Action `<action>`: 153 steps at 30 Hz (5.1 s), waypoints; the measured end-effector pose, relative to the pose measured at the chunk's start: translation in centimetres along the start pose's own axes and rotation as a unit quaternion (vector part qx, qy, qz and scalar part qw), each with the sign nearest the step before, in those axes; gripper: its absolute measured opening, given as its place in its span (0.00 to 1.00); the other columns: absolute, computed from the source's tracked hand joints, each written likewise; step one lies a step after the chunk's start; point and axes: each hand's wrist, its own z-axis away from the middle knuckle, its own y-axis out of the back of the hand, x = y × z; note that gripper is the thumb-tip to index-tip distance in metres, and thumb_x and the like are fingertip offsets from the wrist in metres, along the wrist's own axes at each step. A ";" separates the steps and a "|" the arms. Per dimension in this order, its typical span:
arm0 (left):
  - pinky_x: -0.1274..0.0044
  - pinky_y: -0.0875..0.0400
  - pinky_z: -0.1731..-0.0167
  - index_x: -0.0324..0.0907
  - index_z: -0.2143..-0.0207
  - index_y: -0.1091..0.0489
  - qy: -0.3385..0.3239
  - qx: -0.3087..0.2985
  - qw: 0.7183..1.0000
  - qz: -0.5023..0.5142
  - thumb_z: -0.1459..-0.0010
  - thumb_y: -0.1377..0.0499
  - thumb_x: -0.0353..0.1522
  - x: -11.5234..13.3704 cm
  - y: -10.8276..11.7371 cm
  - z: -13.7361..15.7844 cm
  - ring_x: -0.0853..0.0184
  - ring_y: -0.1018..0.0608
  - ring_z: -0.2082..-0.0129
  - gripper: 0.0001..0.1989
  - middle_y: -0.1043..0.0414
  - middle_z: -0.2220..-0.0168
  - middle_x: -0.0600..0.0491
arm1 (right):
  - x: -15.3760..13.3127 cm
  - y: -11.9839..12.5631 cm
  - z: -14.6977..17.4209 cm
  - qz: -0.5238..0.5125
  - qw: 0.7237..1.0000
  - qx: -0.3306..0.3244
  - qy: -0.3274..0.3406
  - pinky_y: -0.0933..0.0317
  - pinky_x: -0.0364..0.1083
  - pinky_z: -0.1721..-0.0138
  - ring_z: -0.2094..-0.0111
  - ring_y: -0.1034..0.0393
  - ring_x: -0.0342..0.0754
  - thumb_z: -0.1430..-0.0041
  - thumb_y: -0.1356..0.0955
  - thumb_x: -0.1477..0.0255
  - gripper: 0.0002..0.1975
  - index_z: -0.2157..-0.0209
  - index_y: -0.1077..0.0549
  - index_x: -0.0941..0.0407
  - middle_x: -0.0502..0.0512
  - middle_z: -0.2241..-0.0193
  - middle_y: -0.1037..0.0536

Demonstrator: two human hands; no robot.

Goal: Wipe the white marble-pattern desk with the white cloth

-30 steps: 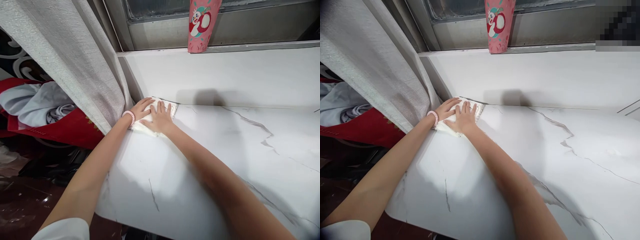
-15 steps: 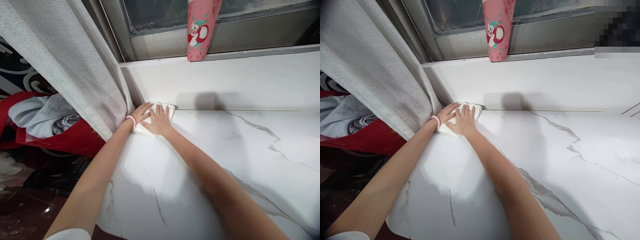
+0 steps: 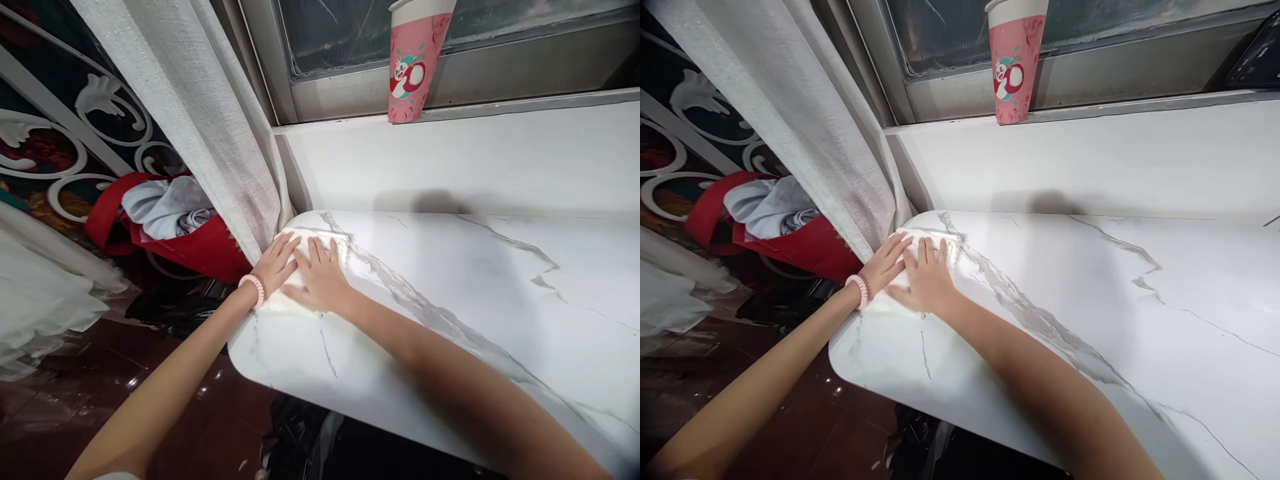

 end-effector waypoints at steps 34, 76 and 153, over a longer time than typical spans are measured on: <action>0.61 0.57 0.34 0.40 0.38 0.44 -0.016 -0.019 1.000 0.005 0.38 0.53 0.37 4.4 -3.8 -13.2 0.56 0.49 0.32 0.26 0.47 0.34 0.45 | 12.0 3.4 -1.9 -0.017 0.998 -0.026 -0.059 0.75 0.64 0.35 0.31 0.64 0.62 0.38 0.41 0.49 0.38 0.35 0.44 0.59 0.69 0.32 0.53; 0.48 0.54 0.38 0.45 0.33 0.56 -0.015 -0.010 1.000 0.026 0.34 0.57 0.42 22.2 -4.3 4.4 0.50 0.57 0.31 0.30 0.58 0.31 0.42 | 7.1 9.6 19.4 -0.003 0.999 -0.047 0.021 0.71 0.65 0.34 0.31 0.64 0.61 0.38 0.41 0.50 0.37 0.36 0.42 0.60 0.68 0.33 0.51; 0.50 0.64 0.36 0.31 0.32 0.55 -0.142 -0.122 0.979 0.075 0.39 0.52 0.39 42.1 -7.7 0.7 0.50 0.60 0.31 0.36 0.62 0.30 0.40 | 11.4 16.3 31.8 0.111 0.926 0.035 -0.360 0.66 0.67 0.34 0.32 0.59 0.56 0.40 0.46 0.70 0.31 0.36 0.43 0.58 0.58 0.34 0.45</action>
